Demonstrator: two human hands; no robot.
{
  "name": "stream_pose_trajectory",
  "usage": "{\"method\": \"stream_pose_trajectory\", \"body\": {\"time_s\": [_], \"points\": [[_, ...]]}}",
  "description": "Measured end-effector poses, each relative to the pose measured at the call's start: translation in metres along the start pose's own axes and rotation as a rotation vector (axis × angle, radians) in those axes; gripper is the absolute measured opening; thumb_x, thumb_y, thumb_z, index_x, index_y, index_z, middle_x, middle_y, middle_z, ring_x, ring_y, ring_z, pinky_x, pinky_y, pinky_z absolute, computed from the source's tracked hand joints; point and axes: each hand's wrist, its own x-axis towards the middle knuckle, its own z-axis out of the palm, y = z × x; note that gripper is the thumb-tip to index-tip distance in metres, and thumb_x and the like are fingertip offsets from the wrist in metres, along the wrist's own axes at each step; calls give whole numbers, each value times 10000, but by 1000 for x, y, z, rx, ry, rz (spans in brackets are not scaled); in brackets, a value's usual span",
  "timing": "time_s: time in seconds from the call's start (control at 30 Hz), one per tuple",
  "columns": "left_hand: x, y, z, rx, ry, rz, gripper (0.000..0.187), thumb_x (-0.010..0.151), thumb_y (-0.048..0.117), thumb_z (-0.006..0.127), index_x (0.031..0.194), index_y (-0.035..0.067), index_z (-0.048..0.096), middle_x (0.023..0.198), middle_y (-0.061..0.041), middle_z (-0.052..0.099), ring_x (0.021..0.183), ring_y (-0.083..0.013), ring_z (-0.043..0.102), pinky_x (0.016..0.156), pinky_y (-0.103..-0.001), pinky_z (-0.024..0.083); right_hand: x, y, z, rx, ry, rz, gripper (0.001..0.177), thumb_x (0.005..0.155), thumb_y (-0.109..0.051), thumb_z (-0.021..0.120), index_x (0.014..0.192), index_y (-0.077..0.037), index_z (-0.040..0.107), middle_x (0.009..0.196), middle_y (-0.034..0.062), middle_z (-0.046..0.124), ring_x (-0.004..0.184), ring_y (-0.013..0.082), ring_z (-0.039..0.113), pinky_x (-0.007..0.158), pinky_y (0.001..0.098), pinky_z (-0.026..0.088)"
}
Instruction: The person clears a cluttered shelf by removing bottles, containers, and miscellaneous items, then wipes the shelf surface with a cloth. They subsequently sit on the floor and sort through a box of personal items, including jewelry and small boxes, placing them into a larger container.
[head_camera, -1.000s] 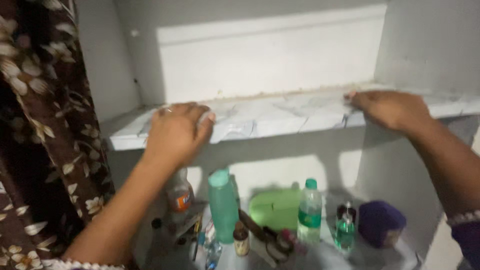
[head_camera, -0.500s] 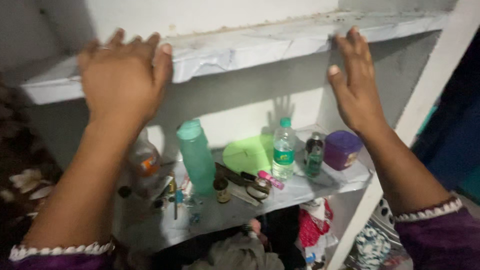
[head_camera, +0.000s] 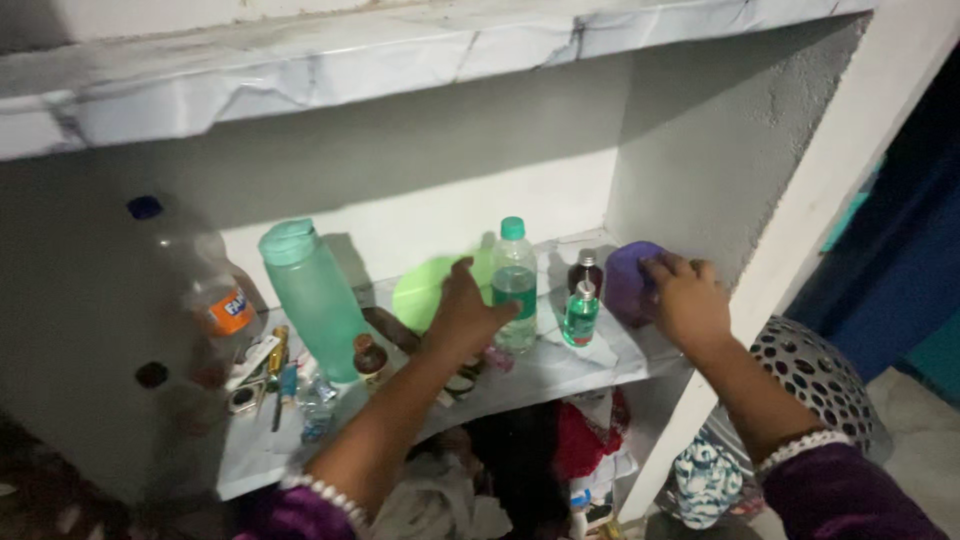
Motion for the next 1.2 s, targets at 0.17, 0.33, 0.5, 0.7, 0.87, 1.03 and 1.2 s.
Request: {"method": "stream_pose_trajectory", "body": {"time_s": [0.17,0.33,0.5,0.7,0.87,1.03,1.2], "points": [[15,-6,46,39,7,-140,947,699,341,891,1402,-52,391,1288,-288,611,1185,-405,631,968,-451,518,13,-2,-8,-34,43,-66,630,778,-275,729,1396,-203,630,1366,42,607,1294,323,524,1031,462,515],[14,0,47,155,121,-7,670,723,447,844,1210,23,668,1064,-190,776,1013,-344,759,876,-422,585,23,1,-6,-9,-13,-81,566,843,-250,706,1400,-170,635,1342,70,597,1267,338,528,954,465,547],[43,19,28,134,260,-1,777,643,460,921,1206,6,638,1042,-187,756,970,-325,749,855,-406,574,24,0,-12,60,-21,-71,555,830,-328,736,1336,-122,640,1327,91,584,1254,366,500,908,484,549],[91,25,23,88,290,2,749,639,442,893,1212,24,652,1041,-162,778,926,-307,782,852,-394,602,23,1,-18,146,-7,-66,536,833,-307,752,1315,-96,649,1299,100,590,1242,365,508,892,497,541],[130,10,63,94,389,156,731,658,412,934,1185,-1,641,1067,-185,759,989,-319,756,876,-391,585,26,3,-20,8,-136,-77,431,915,-360,736,1256,-105,664,1302,104,590,1262,344,539,1023,506,496],[128,28,83,116,436,12,701,660,406,928,1193,47,650,1065,-183,756,997,-344,736,871,-420,570,34,6,-11,120,-71,-48,673,779,-397,808,1287,-14,590,1363,280,480,1236,474,480,1002,552,428],[88,41,63,52,491,81,655,699,367,887,1214,51,634,1067,-162,773,986,-330,755,860,-411,575,26,-2,-1,121,38,-16,718,838,-430,764,1346,28,546,1350,335,496,1261,495,476,1026,580,401]]}}
